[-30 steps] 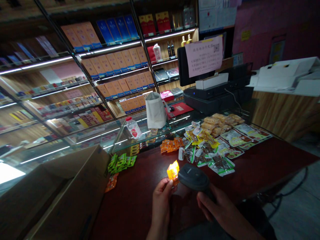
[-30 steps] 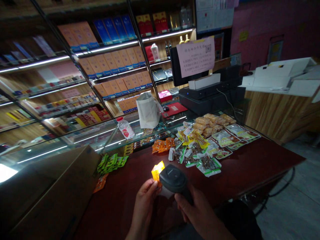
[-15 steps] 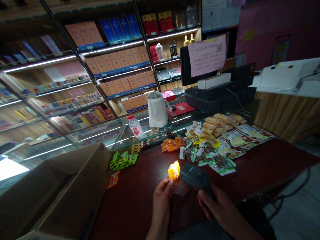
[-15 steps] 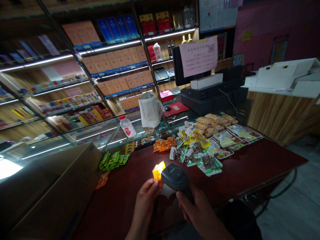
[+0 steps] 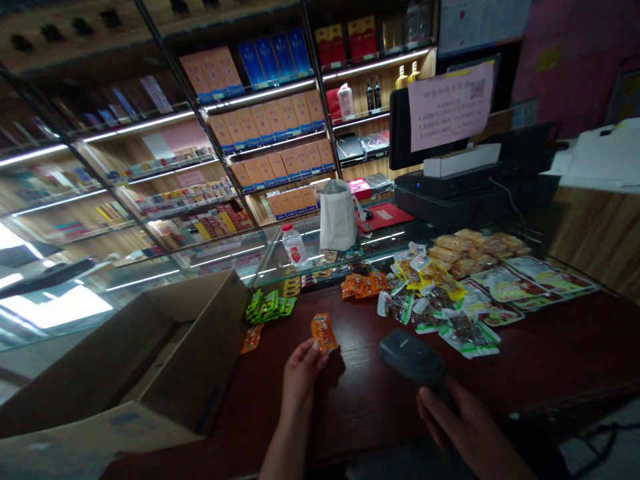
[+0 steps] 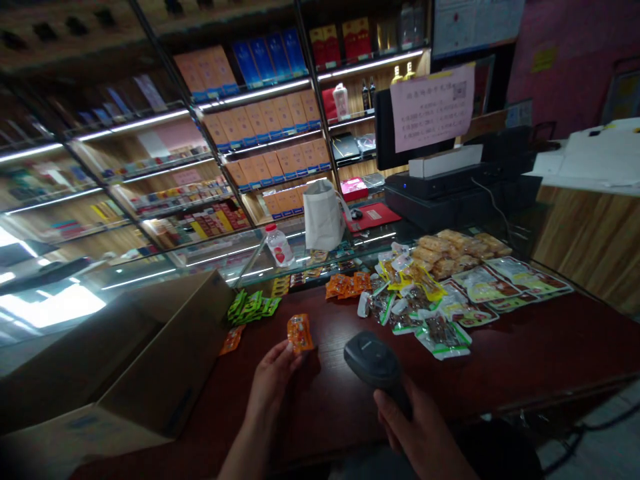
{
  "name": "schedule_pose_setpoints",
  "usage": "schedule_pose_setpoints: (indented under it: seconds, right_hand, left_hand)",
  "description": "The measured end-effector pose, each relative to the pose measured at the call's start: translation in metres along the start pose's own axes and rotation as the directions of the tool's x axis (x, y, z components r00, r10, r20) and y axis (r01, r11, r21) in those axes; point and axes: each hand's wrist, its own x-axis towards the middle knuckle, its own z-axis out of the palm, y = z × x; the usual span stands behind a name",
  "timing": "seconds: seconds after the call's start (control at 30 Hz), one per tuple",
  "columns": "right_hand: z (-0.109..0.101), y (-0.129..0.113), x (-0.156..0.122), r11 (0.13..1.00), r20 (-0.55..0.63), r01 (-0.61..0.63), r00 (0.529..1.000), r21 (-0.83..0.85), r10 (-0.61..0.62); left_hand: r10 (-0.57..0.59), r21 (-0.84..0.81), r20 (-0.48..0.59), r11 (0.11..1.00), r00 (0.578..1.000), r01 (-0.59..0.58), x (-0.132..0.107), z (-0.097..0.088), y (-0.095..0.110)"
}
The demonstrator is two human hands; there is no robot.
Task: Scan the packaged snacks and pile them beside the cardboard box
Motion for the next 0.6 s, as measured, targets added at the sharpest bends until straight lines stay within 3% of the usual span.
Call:
schedule_pose_setpoints:
  seconds: [0.1, 0.27, 0.4, 0.6]
  right_hand:
    - [-0.005, 0.004, -0.003, 0.999, -0.020, -0.017, 1.000, -0.041, 0.016]
    - [-0.008, -0.001, -0.006, 0.996, -0.001, -0.048, 0.999, -0.078, 0.048]
    - [-0.004, -0.003, -0.001, 0.996, 0.016, -0.052, 0.998, -0.072, 0.053]
    - [0.000, 0.003, 0.007, 0.996, 0.073, -0.015, 0.997, -0.084, 0.021]
  left_hand:
    - [0.033, 0.090, -0.163, 0.996, 0.986, -0.018, 0.029, -0.036, 0.031]
    - [0.024, 0.129, -0.285, 0.992, 0.958, 0.013, 0.060, -0.083, 0.071]
    - [0.036, 0.094, -0.354, 0.996, 0.935, -0.003, 0.075, -0.100, 0.082]
    - [0.052, -0.053, -0.457, 0.995, 0.888, -0.085, 0.094, -0.106, 0.074]
